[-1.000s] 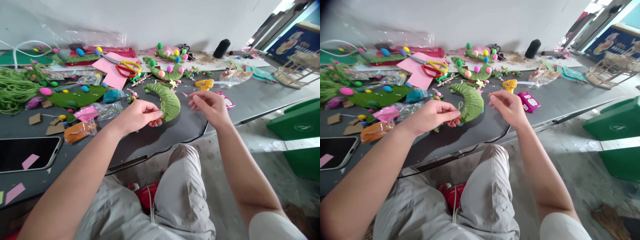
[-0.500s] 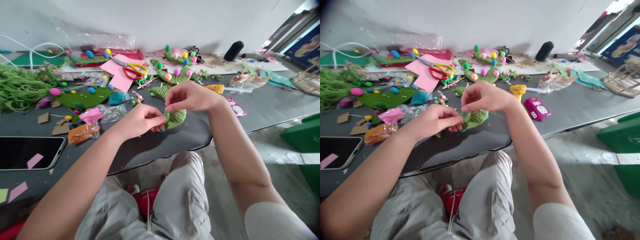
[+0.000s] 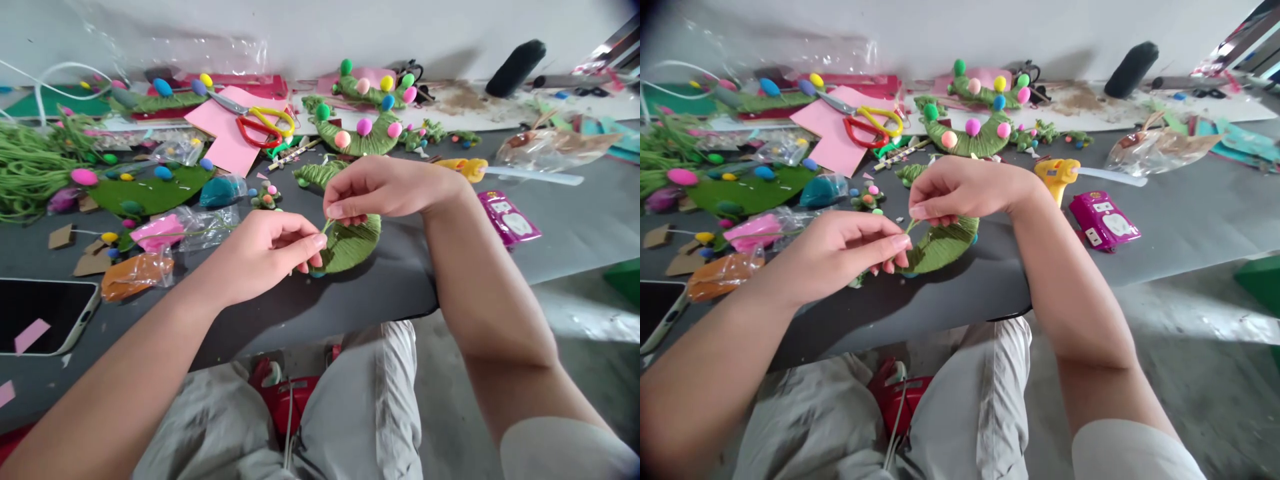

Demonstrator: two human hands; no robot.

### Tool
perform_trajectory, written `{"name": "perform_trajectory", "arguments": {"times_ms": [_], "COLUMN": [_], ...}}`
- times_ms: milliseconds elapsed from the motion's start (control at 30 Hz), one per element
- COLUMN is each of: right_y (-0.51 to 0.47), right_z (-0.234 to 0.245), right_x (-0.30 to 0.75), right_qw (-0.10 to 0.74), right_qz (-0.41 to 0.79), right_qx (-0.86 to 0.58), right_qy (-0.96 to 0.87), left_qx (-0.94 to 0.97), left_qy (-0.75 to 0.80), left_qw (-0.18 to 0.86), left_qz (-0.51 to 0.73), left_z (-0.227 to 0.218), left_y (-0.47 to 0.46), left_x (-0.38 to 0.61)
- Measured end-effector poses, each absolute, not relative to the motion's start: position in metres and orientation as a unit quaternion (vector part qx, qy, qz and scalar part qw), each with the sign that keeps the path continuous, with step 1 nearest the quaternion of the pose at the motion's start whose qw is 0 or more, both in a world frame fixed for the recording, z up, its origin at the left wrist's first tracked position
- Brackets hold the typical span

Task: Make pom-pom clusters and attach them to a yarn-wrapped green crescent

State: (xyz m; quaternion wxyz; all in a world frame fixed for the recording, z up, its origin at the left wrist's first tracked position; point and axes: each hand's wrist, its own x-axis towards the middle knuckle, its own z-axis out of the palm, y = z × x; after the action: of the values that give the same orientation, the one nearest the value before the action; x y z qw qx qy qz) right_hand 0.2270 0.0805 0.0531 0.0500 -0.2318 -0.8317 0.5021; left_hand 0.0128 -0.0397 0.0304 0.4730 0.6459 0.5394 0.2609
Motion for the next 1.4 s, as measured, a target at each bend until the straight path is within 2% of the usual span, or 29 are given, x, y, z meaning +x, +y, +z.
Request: {"name": "perform_trajectory", "arguments": {"times_ms": [333, 500, 767, 967, 1267, 1400], "right_y": [0.083, 0.083, 0.082, 0.083, 0.081, 0.076], "right_z": [0.049, 0.050, 0.051, 0.047, 0.049, 0.052], "right_x": [0.238, 0.243, 0.242, 0.240, 0.242, 0.239], "right_qw": [0.077, 0.031, 0.021, 0.030, 0.024, 0.007], "right_qz": [0.422, 0.425, 0.396, 0.375, 0.382, 0.381], "right_qx": [-0.256, -0.263, -0.241, -0.246, -0.270, -0.282], "right_qy": [-0.866, -0.866, -0.886, -0.893, -0.884, -0.881], "left_qx": [0.718, 0.752, 0.793, 0.811, 0.802, 0.835], "left_qy": [0.574, 0.576, 0.562, 0.533, 0.533, 0.488], "left_qw": [0.298, 0.208, 0.121, 0.083, 0.100, 0.057], "left_qz": [0.256, 0.245, 0.202, 0.227, 0.251, 0.247], "left_z": [0.023, 0.025, 0.020, 0.025, 0.025, 0.023], "left_y": [-0.054, -0.061, -0.068, -0.069, -0.073, -0.072], "left_x": [0.021, 0.024, 0.024, 0.024, 0.027, 0.026]}}
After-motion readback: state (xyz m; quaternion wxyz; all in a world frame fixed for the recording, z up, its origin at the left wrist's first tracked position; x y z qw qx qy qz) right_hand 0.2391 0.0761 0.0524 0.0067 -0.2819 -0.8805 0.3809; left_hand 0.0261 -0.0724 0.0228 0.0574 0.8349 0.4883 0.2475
